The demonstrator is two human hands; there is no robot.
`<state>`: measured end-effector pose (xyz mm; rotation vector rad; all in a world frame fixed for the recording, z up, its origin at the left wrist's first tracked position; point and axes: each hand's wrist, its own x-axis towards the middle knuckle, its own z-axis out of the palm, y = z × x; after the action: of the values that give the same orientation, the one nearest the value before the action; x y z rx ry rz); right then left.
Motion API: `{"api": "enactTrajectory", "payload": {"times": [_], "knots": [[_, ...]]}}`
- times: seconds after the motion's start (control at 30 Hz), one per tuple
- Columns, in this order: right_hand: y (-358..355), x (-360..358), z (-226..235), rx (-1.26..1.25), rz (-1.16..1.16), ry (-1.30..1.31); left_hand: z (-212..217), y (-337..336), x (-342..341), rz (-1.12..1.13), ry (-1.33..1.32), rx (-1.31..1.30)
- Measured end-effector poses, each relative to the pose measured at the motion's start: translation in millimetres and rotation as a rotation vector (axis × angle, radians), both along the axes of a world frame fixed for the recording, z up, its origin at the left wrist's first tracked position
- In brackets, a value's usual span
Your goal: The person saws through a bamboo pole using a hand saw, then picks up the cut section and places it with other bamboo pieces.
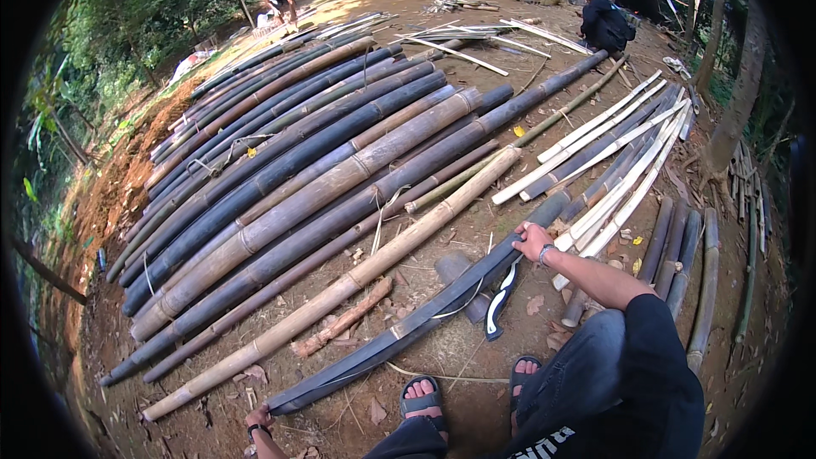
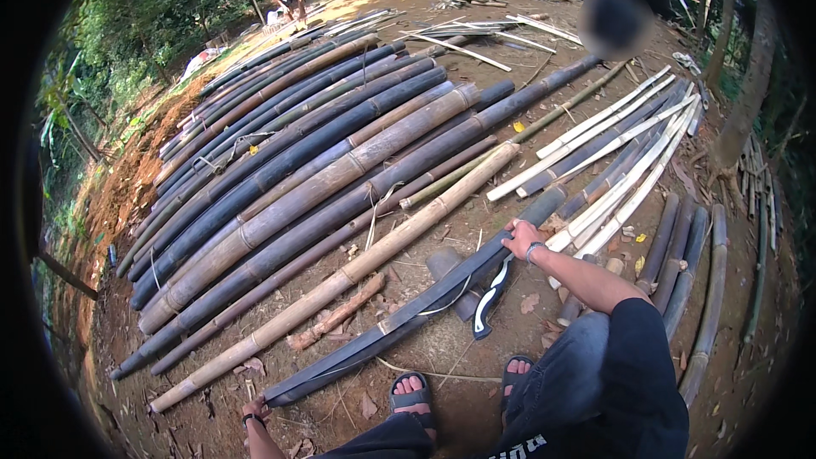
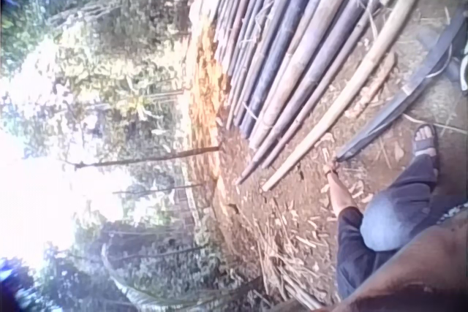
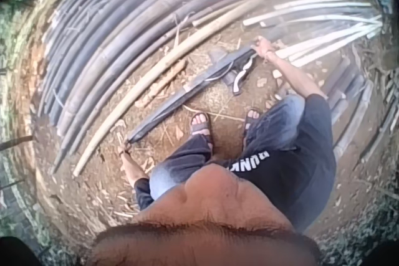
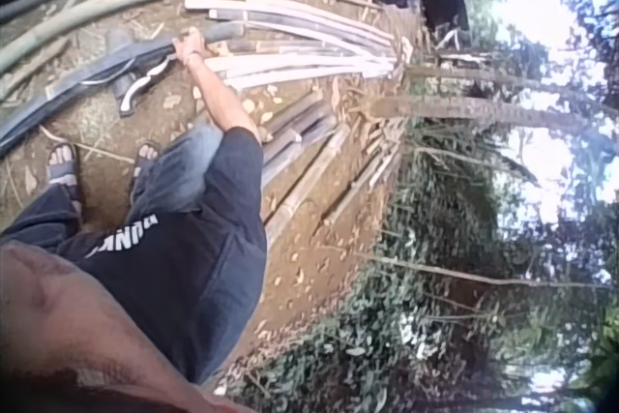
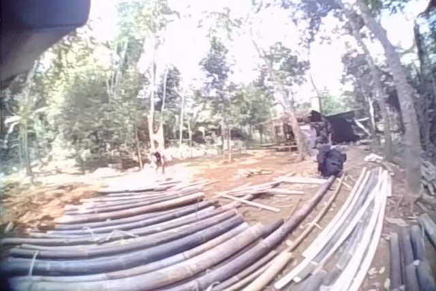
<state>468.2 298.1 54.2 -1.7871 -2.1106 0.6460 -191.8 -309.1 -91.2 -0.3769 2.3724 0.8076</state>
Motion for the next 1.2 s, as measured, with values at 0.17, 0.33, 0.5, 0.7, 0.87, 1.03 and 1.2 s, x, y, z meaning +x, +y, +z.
{"api": "enactTrajectory", "payload": {"times": [0.17, 0.33, 0.5, 0.7, 0.87, 1.03, 1.2], "knots": [[3, -7, 0, -0.041, 0.025, 0.032, 7, -13, -4, 0.004, 0.001, -0.003], [5, 5, -5, -0.041, 0.000, 0.016, 9, 7, 6, -0.034, -0.048, -0.018], [7, -6, -5, -0.037, 0.032, 0.011, 10, -10, -5, -0.018, -0.046, -0.018], [5, 1, -3, -0.032, 0.024, 0.012, 4, -1, -1, -0.018, -0.039, -0.008], [5, 0, -7, -0.002, 0.020, 0.034, 6, -4, 1, 0.010, 0.028, 0.072], [3, -6, -6, -0.005, 0.025, 0.018, 11, -12, 8, 0.035, 0.097, 0.151], [0, -11, 2, -0.027, 0.025, 0.066, 23, -23, 6, 0.063, 0.264, 0.117]]}}
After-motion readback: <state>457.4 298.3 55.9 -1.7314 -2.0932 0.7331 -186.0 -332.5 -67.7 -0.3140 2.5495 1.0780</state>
